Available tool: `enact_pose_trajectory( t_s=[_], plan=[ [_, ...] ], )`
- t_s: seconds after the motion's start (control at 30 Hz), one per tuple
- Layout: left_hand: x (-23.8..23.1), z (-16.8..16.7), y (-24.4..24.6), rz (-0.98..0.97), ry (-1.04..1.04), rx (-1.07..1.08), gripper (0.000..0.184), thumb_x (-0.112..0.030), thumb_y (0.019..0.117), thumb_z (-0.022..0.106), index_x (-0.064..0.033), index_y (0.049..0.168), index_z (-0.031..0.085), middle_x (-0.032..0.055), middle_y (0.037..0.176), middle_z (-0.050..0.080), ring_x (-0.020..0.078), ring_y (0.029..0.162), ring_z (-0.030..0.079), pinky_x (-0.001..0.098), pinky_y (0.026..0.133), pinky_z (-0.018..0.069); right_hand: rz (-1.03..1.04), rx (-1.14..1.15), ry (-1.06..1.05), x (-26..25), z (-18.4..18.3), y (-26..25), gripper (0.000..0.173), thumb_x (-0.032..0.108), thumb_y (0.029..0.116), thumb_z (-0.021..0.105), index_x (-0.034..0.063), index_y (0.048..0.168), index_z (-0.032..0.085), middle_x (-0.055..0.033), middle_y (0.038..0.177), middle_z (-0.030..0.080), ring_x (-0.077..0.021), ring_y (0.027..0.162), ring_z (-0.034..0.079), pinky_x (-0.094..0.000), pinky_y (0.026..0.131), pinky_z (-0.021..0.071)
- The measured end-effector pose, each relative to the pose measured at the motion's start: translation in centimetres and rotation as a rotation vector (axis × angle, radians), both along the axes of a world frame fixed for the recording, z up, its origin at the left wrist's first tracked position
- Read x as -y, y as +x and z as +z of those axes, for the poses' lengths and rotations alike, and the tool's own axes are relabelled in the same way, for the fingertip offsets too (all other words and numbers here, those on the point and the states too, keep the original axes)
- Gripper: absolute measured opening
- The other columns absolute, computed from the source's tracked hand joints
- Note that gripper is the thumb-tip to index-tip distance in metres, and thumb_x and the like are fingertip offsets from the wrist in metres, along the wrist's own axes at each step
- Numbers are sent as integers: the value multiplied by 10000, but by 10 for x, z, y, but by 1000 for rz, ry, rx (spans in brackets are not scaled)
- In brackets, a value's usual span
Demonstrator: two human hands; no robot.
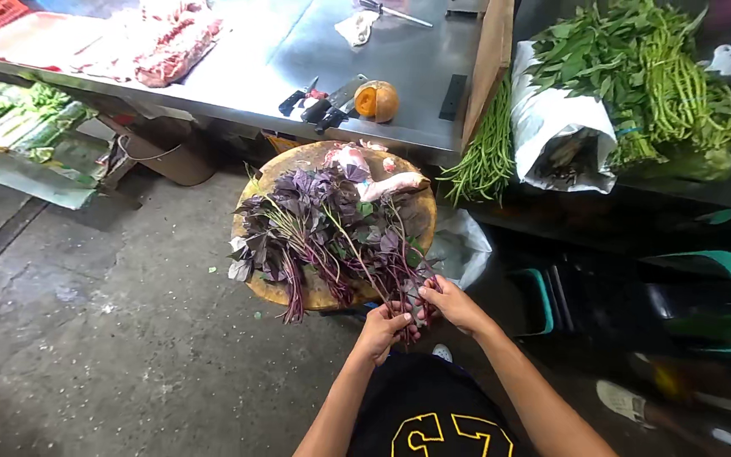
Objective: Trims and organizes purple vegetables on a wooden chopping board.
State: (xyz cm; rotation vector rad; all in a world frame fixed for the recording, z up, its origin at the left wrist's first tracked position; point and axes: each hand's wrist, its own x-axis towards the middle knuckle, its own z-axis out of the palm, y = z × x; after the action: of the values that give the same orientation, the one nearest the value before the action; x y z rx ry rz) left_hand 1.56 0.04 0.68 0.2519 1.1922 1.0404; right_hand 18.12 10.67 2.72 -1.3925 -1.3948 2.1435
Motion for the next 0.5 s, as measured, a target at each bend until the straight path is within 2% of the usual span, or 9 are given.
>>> enact_pose_trajectory(
  t_s=[0.1,0.17,0.27,0.33,0.43,0.47,0.5],
  plan=[
    [17,-2,-1,49,73,81,253,51,976,586,36,1225,545,138,884,720,261,774,737,437,777,633,8,-35,36,9,-2,3,190,175,1073,513,17,1178,497,-95,949,689,-159,662,676,-296,621,589],
    [34,-2,-3,30,113,112,275,30,953,613,27,1221,552,133,879,722,260,759,733,437,757,634,23,-82,85,22,-3,6,192,163,1039,555,16,1156,518,-74,946,682,-139,693,663,-292,672,585],
    [57,-2,-12,-52,117,114,266,-2,929,653,5,1179,563,127,865,729,253,744,735,421,725,635,86,-133,110,50,-2,5,297,170,983,617,2,1210,526,-80,1002,670,-146,775,678,-318,746,596],
    [61,0,-19,-77,121,105,253,1,932,643,-4,1170,556,127,886,735,248,774,739,405,736,628,105,-135,119,67,-6,4,328,186,984,624,9,1239,520,-86,1049,672,-155,820,692,-329,782,604],
    [53,8,-23,-69,125,154,201,23,992,518,-5,1190,522,118,912,722,247,821,732,430,813,617,26,-104,147,67,1,9,283,149,1014,555,-11,1245,523,-97,1016,694,-178,774,697,-357,736,611],
    [48,13,-24,-34,97,168,178,28,1003,464,-16,1169,511,101,879,696,225,779,711,410,783,613,-36,-104,156,57,9,15,266,136,1022,521,-12,1244,521,-95,999,699,-175,744,689,-355,701,608],
    [44,19,-25,5,58,152,159,18,1006,422,-35,1126,512,63,810,643,176,685,656,351,684,589,-106,-105,174,46,18,23,265,137,1031,493,-10,1249,521,-85,987,696,-161,721,674,-341,672,598]
  ],
)
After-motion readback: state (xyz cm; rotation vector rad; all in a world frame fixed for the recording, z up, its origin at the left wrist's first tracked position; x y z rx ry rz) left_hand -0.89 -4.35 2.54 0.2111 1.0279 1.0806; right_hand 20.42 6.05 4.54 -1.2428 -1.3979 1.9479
